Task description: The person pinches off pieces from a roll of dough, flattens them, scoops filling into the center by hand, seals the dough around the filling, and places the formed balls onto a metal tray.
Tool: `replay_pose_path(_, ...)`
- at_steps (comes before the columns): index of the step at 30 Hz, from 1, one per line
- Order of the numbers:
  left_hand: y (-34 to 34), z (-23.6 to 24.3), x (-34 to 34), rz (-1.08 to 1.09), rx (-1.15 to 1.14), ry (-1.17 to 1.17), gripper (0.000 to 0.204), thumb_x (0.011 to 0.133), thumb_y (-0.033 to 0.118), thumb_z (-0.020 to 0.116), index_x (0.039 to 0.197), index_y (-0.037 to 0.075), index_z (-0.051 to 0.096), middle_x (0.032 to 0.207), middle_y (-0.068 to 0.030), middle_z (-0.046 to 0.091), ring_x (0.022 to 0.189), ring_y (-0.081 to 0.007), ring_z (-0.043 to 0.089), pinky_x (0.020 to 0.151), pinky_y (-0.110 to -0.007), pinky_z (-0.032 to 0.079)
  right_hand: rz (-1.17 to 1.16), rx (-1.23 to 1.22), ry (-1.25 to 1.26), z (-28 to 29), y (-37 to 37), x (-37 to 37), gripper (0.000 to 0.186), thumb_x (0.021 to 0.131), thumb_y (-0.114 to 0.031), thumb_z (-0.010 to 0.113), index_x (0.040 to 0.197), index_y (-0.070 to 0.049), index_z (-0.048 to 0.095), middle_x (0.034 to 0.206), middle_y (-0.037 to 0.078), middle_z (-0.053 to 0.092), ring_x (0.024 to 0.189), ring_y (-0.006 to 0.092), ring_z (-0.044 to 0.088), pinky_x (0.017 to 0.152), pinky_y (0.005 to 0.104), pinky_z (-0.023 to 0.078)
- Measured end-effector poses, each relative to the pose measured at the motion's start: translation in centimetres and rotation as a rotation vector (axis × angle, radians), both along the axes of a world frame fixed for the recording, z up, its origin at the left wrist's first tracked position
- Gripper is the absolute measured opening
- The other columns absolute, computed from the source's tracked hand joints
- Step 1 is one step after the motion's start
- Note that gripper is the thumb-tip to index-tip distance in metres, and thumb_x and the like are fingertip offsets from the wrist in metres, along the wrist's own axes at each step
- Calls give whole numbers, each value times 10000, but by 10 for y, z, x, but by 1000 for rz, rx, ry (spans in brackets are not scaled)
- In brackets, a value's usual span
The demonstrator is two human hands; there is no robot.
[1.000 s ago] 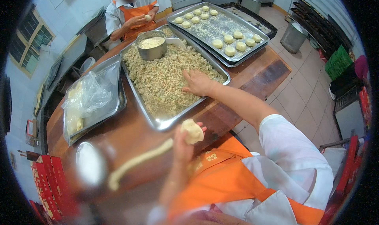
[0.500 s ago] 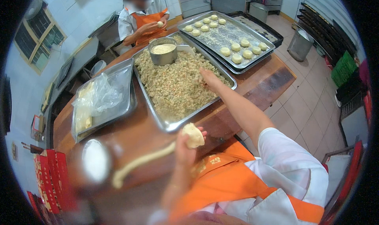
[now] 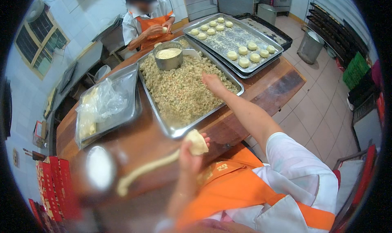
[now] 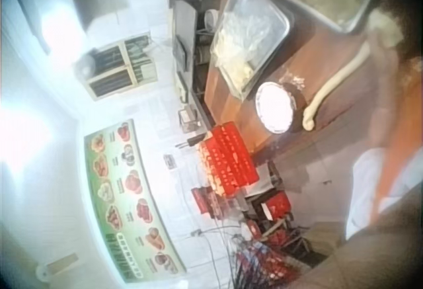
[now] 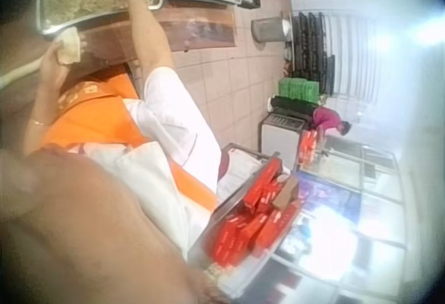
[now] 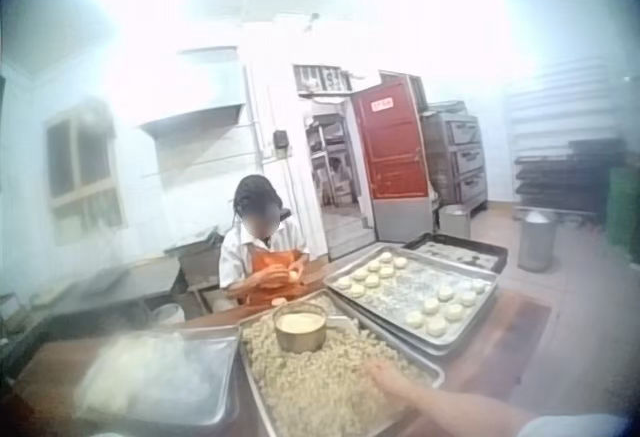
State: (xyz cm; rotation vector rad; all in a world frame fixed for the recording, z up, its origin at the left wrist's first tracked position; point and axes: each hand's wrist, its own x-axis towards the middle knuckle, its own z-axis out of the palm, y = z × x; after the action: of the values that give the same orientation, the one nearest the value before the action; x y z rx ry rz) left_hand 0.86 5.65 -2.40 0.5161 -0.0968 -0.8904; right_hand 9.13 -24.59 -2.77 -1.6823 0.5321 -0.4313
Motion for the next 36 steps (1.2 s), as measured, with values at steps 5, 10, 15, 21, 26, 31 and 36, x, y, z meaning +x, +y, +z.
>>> replay_pose_path(5,0,0,0,5,12,-10,393,962,167,460,1302,-28,426,1217,-297,593,1073,-405,642,900,-453,560,119,506,-71,34,19,-12,387,1039,-455,449,892,-118,570,828,-24,576,688,91,478,583,250,385)
replay_pose_path(10,-2,-1,-1,-9,29,-25,397,965,178,464,1303,-25,430,1219,-295,594,1073,-406,641,906,-459,557,140,156,-81,9,0,-8,451,1040,-462,450,766,-118,552,699,-20,541,561,81,434,524,235,343)
replay_pose_path(15,0,-2,-2,-2,49,-2,387,960,170,461,1301,-11,435,1227,-294,590,1082,-408,636,913,-463,555,51,-82,-103,-1,5,-1,573,1039,-488,436,607,-118,505,518,-33,442,508,83,424,506,251,334)
replay_pose_path(21,-3,-6,-1,-10,24,26,380,956,158,458,1297,-7,434,1231,-298,585,1087,-411,634,918,-465,556,164,353,-142,5,-8,-9,474,1036,-521,411,902,-107,598,766,14,571,630,101,534,588,258,462)
replay_pose_path(26,-6,-4,2,35,60,-90,391,953,156,456,1305,-10,420,1226,-300,585,1088,-410,634,917,-465,555,178,710,-214,22,-6,-21,461,1032,-487,442,1190,-86,604,1026,66,631,765,127,608,604,238,531)
replay_pose_path(31,-15,8,8,81,118,-66,381,962,122,499,1309,-17,426,1203,-271,603,1069,-378,645,909,-447,557,104,976,-382,18,-8,-17,403,1020,-502,470,917,-126,574,737,4,539,513,95,444,437,224,342)
replay_pose_path(36,-28,22,20,143,316,-67,310,997,136,560,1252,-31,501,1158,-210,632,1028,-298,661,882,-391,568,77,633,-248,15,-1,-18,463,1015,-529,461,742,-157,429,568,-37,390,407,83,246,399,261,188)
